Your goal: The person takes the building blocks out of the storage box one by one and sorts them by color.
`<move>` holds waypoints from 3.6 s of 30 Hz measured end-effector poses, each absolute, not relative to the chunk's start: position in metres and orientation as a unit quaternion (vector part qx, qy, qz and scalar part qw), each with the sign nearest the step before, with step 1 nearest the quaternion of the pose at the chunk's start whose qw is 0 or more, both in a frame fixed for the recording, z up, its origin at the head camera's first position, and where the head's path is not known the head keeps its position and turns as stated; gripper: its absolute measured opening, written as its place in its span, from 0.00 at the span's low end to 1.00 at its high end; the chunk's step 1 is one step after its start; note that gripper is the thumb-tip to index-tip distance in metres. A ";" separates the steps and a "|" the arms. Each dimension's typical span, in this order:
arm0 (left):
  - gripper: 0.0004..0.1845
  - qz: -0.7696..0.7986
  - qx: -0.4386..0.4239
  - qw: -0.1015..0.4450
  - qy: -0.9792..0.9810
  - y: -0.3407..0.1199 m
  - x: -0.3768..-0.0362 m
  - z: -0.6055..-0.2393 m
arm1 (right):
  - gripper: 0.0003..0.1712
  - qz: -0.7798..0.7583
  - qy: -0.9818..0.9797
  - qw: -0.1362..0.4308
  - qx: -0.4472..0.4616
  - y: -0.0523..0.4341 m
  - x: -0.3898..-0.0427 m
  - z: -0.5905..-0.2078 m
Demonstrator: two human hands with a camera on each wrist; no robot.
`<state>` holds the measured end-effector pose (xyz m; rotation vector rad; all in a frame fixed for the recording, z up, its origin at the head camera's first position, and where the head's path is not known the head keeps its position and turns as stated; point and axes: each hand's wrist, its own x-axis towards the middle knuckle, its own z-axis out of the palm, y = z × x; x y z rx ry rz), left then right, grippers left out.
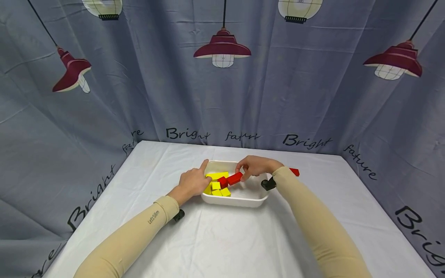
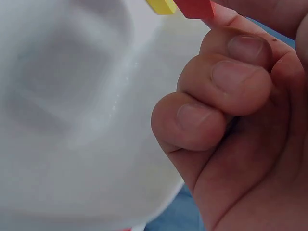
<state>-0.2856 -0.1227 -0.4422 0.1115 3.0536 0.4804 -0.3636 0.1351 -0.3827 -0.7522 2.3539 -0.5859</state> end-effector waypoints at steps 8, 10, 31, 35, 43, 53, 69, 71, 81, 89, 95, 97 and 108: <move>0.40 0.158 0.034 0.026 0.987 -0.123 -0.285 -0.442 | 0.15 -0.219 0.891 0.284 -0.278 0.144 -0.358 -0.373; 0.40 0.158 0.032 0.027 0.986 -0.123 -0.285 -0.441 | 0.15 -0.216 0.892 0.278 -0.282 0.146 -0.356 -0.371; 0.40 0.159 0.032 0.029 0.986 -0.122 -0.284 -0.441 | 0.16 -0.233 0.908 0.224 -0.267 0.192 -0.346 -0.362; 0.40 0.160 0.031 0.030 0.986 -0.122 -0.284 -0.439 | 0.17 -0.260 0.906 0.219 -0.253 0.205 -0.345 -0.361; 0.40 0.156 0.035 0.023 0.987 -0.123 -0.284 -0.440 | 0.18 -0.277 0.909 0.195 -0.245 0.229 -0.344 -0.365; 0.40 0.154 0.033 0.021 0.987 -0.123 -0.283 -0.440 | 0.22 -0.293 0.917 0.172 -0.207 0.258 -0.349 -0.378; 0.40 0.157 0.035 0.025 0.987 -0.122 -0.285 -0.440 | 0.26 -0.291 0.935 0.145 -0.144 0.291 -0.356 -0.414; 0.40 0.156 0.035 0.024 0.987 -0.123 -0.285 -0.441 | 0.26 -0.293 0.935 0.145 -0.136 0.292 -0.357 -0.420; 0.40 0.155 0.035 0.025 0.987 -0.123 -0.285 -0.442 | 0.24 -0.279 0.945 0.128 -0.111 0.286 -0.357 -0.444; 0.40 0.160 0.035 0.026 0.986 -0.122 -0.286 -0.441 | 0.23 -0.267 0.954 0.112 -0.079 0.279 -0.355 -0.449; 0.40 0.163 0.034 0.025 0.986 -0.123 -0.286 -0.442 | 0.22 -0.275 0.953 0.109 -0.072 0.277 -0.354 -0.452; 0.40 0.162 0.034 0.026 0.986 -0.124 -0.286 -0.442 | 0.22 -0.277 0.952 0.107 -0.074 0.278 -0.354 -0.454; 0.40 0.158 0.035 0.029 0.986 -0.124 -0.285 -0.441 | 0.18 -0.301 0.946 0.077 -0.089 0.280 -0.358 -0.463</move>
